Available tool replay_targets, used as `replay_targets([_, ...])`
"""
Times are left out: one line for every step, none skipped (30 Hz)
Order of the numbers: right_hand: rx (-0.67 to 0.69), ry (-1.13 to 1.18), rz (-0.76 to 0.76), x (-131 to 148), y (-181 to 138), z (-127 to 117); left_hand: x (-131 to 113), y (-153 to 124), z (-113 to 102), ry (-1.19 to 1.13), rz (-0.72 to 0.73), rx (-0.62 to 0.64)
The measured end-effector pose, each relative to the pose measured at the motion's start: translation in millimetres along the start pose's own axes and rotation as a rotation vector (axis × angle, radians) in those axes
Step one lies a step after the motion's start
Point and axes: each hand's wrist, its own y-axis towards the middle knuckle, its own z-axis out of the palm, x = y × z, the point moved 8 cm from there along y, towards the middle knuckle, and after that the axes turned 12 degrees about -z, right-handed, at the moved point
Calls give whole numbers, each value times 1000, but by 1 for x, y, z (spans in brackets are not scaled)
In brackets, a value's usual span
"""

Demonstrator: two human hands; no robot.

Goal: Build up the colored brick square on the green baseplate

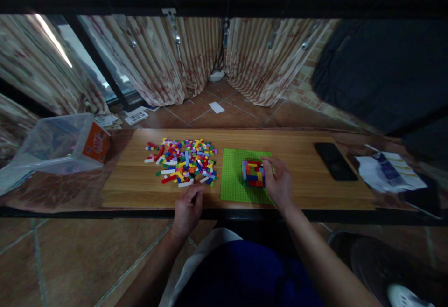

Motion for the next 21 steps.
replay_targets([12,7,-27,10,-3,-1,1,-4,-3,1,-4,-10])
replay_targets([35,15,-55,20,-7,1,2,-7,-6,6,-7,-17])
replay_targets([66,25,-81,30,-11,4,2,-11,-8,12,-9,-21])
replay_targets([102,39,-107,40,-16,10,3,-14,-10,18,-13,-22])
replay_targets([146,58,-135,51,-22,18,4,-17,-12,24,-19,-22])
replay_targets([195,80,-165,60,-28,28,6,-19,-13,28,-27,-20])
replay_targets([242,101,-194,69,-34,39,7,-21,-14,31,-35,-17])
replay_targets([290,121,-222,77,-40,50,7,-21,-15,34,-41,-14])
replay_targets([332,131,-247,83,-45,61,8,-21,-15,36,-44,-16])
replay_targets([368,133,-265,88,-49,71,8,-21,-16,38,-46,-19])
replay_targets([397,127,-278,92,-51,80,8,-20,-16,40,-47,-23])
replay_targets([418,111,-285,94,-52,88,8,-19,-16,43,-48,-29])
replay_targets([432,89,-287,96,-51,94,7,-17,-16,46,-50,-33])
replay_targets([446,65,-289,98,-49,101,8,-16,-15,47,-52,-36])
replay_targets([460,37,-290,100,-45,106,8,-14,-15,49,-53,-33])
replay_targets([477,9,-296,102,-42,112,8,-12,-14,51,-54,-30])
replay_targets([500,-18,-307,104,-38,117,9,-11,-13,52,-54,-27])
replay_targets([524,-44,-318,107,-35,123,10,-10,-13,56,-53,-27])
replay_targets([555,-66,-333,109,-32,130,11,-9,-13,62,-52,-29])
replay_targets([581,-88,-343,111,-31,136,12,-9,-13,71,-51,-32])
replay_targets([608,-108,-348,111,-30,142,14,-8,-13,81,-51,-32])
